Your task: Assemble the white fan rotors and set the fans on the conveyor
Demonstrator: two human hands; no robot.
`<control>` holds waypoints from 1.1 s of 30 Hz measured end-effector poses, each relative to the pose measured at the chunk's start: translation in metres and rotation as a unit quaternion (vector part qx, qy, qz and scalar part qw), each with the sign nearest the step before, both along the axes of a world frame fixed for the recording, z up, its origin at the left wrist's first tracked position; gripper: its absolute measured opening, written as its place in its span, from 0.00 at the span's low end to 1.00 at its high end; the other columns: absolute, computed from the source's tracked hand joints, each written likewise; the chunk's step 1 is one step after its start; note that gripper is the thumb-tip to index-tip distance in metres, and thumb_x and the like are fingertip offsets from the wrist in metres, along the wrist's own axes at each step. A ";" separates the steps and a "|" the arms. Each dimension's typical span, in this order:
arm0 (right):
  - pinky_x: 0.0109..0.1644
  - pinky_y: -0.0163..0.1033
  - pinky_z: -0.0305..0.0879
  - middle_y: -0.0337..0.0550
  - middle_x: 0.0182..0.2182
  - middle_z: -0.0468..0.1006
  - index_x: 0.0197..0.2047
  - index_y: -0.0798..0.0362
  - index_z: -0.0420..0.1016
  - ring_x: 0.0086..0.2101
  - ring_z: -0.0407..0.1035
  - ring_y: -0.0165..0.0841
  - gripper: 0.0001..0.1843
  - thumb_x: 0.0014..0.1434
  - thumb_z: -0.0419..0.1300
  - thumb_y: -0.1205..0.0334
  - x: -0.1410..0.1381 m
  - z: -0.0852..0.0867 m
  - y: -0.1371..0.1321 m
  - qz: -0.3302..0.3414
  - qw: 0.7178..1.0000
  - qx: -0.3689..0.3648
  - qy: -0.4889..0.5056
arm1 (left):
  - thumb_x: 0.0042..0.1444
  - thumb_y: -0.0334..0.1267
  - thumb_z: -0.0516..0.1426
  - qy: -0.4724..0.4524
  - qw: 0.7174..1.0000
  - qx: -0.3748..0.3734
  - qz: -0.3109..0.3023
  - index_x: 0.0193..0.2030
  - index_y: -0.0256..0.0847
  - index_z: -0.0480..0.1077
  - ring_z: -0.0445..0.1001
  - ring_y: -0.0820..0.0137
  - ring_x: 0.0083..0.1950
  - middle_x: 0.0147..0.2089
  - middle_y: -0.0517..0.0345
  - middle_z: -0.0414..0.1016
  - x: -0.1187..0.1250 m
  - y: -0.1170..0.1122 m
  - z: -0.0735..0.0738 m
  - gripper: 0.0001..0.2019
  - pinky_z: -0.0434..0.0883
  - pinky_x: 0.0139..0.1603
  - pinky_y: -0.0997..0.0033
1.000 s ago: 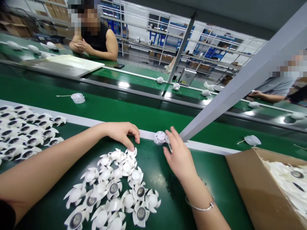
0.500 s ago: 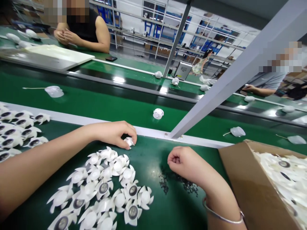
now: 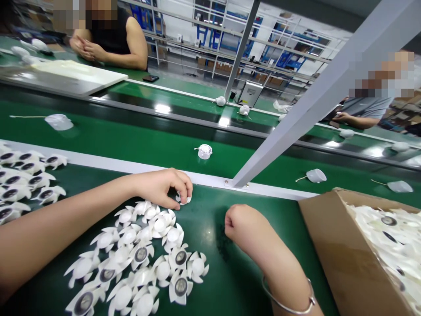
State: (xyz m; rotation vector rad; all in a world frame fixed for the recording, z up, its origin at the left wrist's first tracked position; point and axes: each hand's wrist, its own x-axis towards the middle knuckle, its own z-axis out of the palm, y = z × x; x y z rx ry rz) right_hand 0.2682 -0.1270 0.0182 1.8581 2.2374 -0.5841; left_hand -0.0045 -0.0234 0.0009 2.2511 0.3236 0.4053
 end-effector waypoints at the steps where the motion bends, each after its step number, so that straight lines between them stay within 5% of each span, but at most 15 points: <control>1: 0.28 0.36 0.49 0.40 0.26 0.73 0.21 0.54 0.68 0.25 0.60 0.27 0.09 0.48 0.55 0.74 -0.003 0.000 -0.001 -0.003 1.000 0.009 -0.024 | 0.46 0.28 0.65 0.001 1.000 -0.011 -0.002 0.35 0.42 0.79 0.76 0.67 0.47 0.46 0.55 0.78 -0.001 0.000 0.001 0.09 0.71 0.46 0.72; 6: 0.29 0.37 0.46 0.44 0.29 0.73 0.25 0.55 0.69 0.26 0.58 0.29 0.08 0.53 0.56 0.74 -0.017 0.000 -0.005 -0.017 0.993 0.023 -0.117 | 0.44 0.34 0.69 0.025 0.999 -0.025 0.033 0.42 0.44 0.79 0.75 0.67 0.49 0.55 0.54 0.75 -0.006 0.005 0.001 0.16 0.70 0.41 0.74; 9: 0.29 0.37 0.44 0.43 0.30 0.72 0.25 0.55 0.66 0.26 0.56 0.28 0.08 0.54 0.55 0.73 -0.019 0.001 -0.002 -0.010 0.993 0.040 -0.113 | 0.42 0.36 0.70 0.046 0.998 -0.024 0.048 0.48 0.44 0.77 0.74 0.68 0.47 0.52 0.54 0.76 -0.007 0.008 -0.003 0.23 0.69 0.39 0.75; 12: 0.30 0.36 0.48 0.39 0.28 0.70 0.28 0.53 0.65 0.26 0.58 0.28 0.06 0.55 0.55 0.72 -0.020 0.000 0.004 0.011 0.995 0.102 0.010 | 0.46 0.36 0.69 0.062 0.994 -0.064 0.055 0.55 0.45 0.74 0.76 0.69 0.46 0.48 0.56 0.79 -0.004 0.007 -0.007 0.26 0.69 0.40 0.75; 16: 0.31 0.32 0.56 0.36 0.26 0.68 0.30 0.52 0.67 0.27 0.61 0.27 0.05 0.55 0.55 0.71 -0.033 -0.008 0.008 0.030 0.959 0.150 0.239 | 0.47 0.36 0.69 0.054 0.991 -0.113 0.052 0.58 0.46 0.71 0.76 0.71 0.44 0.47 0.60 0.82 0.006 -0.001 -0.013 0.30 0.68 0.43 0.74; 19: 0.30 0.31 0.57 0.36 0.27 0.68 0.30 0.52 0.67 0.27 0.62 0.27 0.05 0.56 0.55 0.71 -0.050 -0.019 0.006 0.049 0.940 0.170 0.291 | 0.47 0.35 0.69 0.052 0.991 -0.116 0.049 0.58 0.45 0.70 0.74 0.72 0.42 0.47 0.61 0.82 0.009 -0.004 -0.015 0.30 0.68 0.44 0.73; 24: 0.30 0.34 0.57 0.40 0.31 0.72 0.32 0.54 0.70 0.27 0.65 0.29 0.03 0.57 0.56 0.70 -0.070 -0.032 0.002 0.091 0.937 0.280 0.189 | 0.46 0.34 0.68 0.058 0.991 -0.112 0.048 0.58 0.46 0.69 0.73 0.73 0.41 0.47 0.64 0.82 0.008 -0.004 -0.013 0.31 0.68 0.44 0.73; 33: 0.27 0.35 0.58 0.42 0.28 0.74 0.32 0.56 0.74 0.26 0.70 0.32 0.05 0.59 0.57 0.70 -0.074 -0.029 -0.002 0.168 0.920 0.350 0.060 | 0.43 0.34 0.70 0.065 0.985 -0.150 0.058 0.60 0.47 0.67 0.73 0.72 0.41 0.46 0.63 0.82 0.009 -0.005 -0.012 0.35 0.67 0.45 0.71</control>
